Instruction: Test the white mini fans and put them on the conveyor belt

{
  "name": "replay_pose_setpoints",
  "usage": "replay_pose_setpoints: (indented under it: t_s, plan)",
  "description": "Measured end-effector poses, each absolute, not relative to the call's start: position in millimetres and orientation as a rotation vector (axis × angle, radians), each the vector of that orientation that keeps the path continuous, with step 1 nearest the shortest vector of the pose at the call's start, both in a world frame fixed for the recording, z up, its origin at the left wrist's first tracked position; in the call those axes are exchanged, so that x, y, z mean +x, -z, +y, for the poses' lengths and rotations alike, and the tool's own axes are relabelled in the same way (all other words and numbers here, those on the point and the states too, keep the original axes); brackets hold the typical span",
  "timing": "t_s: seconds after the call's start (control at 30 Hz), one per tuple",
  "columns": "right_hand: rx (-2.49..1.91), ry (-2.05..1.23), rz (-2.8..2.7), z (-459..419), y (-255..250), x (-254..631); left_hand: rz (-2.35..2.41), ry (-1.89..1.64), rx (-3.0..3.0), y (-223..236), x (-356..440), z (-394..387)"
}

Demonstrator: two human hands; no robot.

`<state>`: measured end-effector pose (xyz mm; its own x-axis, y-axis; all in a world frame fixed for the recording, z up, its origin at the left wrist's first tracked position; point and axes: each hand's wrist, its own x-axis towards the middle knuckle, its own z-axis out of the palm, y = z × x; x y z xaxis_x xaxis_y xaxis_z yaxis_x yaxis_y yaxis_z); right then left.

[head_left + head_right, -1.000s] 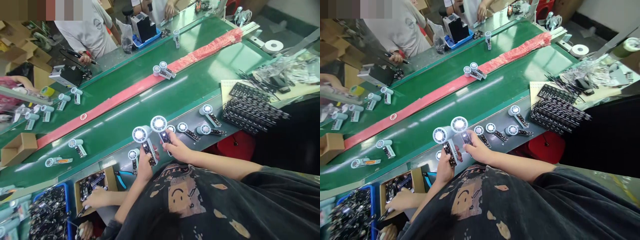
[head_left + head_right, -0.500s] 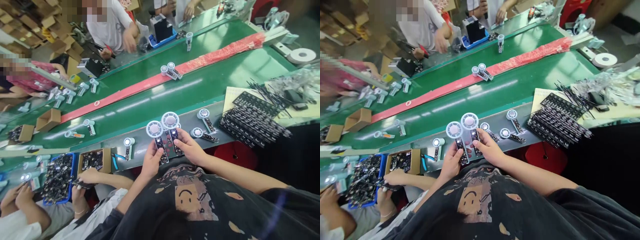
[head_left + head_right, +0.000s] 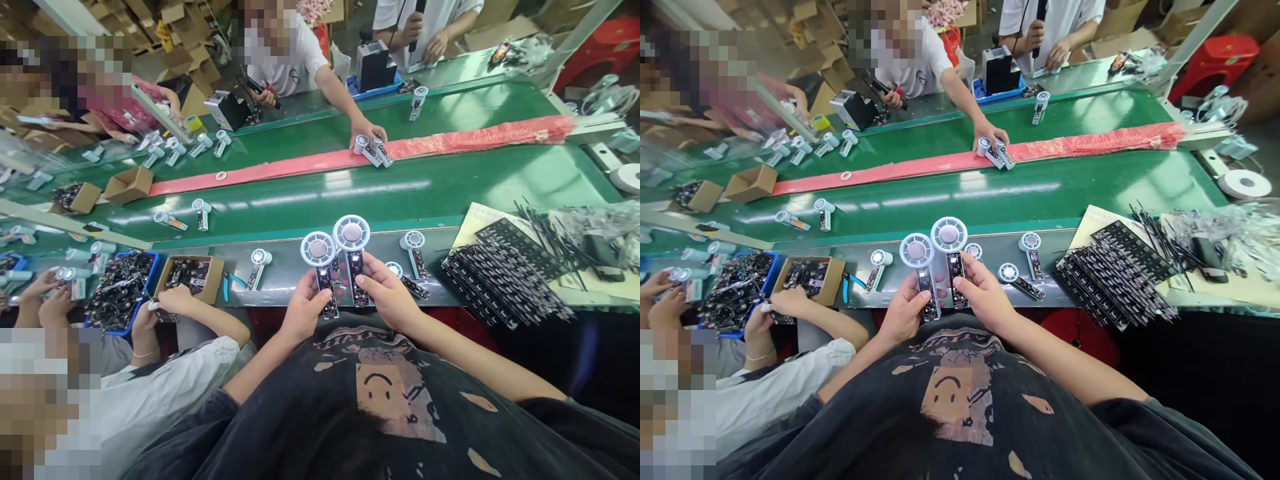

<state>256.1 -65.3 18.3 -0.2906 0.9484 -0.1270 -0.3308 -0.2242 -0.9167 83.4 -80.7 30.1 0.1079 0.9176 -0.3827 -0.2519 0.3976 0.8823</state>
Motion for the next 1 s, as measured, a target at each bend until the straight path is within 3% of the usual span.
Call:
replay_pose_setpoints:
  t_s: [1.0]
  plan:
    - [-0.854, -1.765, -0.910, -72.9, -19.2, 257.9, 1.011, -1.111, 0.615, -27.6, 88.7, -99.7]
